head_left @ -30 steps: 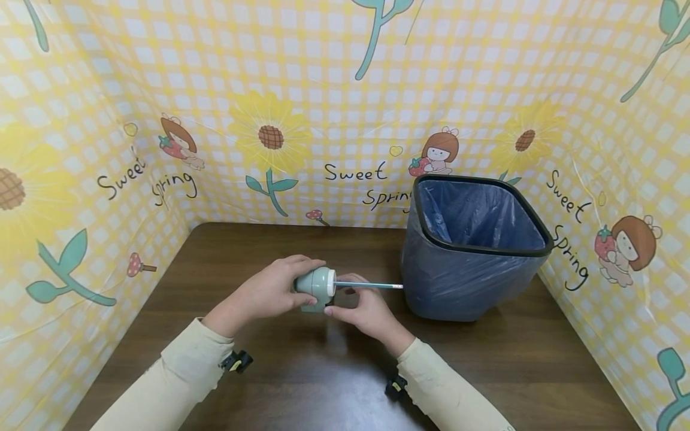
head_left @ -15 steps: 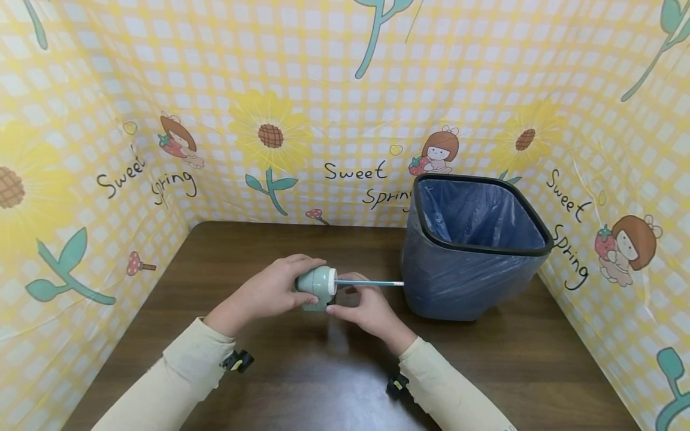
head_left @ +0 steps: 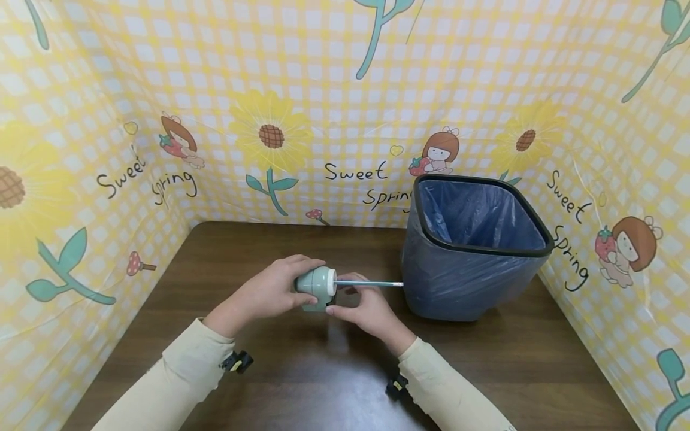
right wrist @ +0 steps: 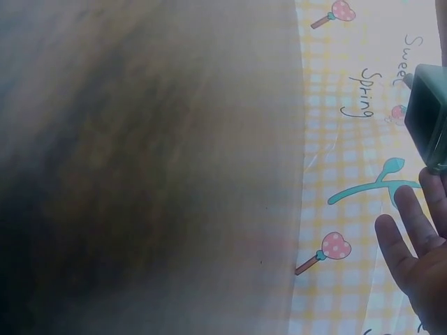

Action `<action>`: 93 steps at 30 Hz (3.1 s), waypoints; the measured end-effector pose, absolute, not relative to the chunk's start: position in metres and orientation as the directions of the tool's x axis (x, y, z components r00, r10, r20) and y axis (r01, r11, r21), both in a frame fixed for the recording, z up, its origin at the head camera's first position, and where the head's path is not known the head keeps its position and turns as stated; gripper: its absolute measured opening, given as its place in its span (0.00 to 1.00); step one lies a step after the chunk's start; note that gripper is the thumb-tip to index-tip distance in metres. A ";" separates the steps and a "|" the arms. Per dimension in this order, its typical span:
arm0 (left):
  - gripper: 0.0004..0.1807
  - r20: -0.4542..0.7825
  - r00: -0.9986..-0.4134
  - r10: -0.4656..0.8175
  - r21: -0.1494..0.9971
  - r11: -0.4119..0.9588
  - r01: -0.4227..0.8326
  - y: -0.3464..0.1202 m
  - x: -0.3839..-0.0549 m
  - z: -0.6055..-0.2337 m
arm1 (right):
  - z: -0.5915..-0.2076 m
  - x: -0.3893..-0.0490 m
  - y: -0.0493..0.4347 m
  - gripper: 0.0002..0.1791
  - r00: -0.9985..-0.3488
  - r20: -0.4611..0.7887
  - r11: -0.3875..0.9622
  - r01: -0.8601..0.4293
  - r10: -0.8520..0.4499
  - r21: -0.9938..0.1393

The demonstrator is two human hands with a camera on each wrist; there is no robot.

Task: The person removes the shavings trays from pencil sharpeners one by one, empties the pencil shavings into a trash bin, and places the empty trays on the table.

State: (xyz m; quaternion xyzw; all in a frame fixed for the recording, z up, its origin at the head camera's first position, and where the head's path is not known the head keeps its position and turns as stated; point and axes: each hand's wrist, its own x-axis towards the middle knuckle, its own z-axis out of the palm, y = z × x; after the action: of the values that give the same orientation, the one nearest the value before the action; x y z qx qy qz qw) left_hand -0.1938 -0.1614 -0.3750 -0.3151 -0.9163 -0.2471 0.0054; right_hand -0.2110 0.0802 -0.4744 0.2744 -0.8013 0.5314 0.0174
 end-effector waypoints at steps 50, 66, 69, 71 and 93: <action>0.38 0.150 -0.831 0.536 0.445 0.714 0.541 -0.164 -0.196 -0.373 | -0.475 -0.214 0.085 0.31 -0.842 0.343 0.319 -0.488 -0.416 -0.812; 0.38 0.174 -0.820 0.545 0.424 0.710 0.562 -0.164 -0.196 -0.371 | -0.471 -0.212 0.081 0.31 -0.847 0.334 0.331 -0.482 -0.413 -0.812; 0.38 0.175 -0.819 0.546 0.424 0.709 0.563 -0.165 -0.196 -0.371 | -0.470 -0.211 0.080 0.30 -0.851 0.332 0.325 -0.475 -0.407 -0.818; 0.38 0.173 -0.819 0.548 0.426 0.708 0.564 -0.165 -0.196 -0.370 | -0.469 -0.211 0.080 0.30 -0.852 0.331 0.322 -0.472 -0.406 -0.821; 0.38 0.179 -0.819 0.545 0.425 0.708 0.563 -0.170 -0.197 -0.370 | -0.472 -0.214 0.083 0.30 -0.846 0.347 0.292 -0.479 -0.404 -0.828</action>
State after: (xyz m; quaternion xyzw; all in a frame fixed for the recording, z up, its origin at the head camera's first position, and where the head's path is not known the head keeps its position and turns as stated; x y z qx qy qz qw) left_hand -0.1970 -0.1697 -0.3703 -0.2998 -0.9240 -0.2365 0.0200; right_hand -0.2137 0.0827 -0.4715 0.2749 -0.8030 0.5276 0.0352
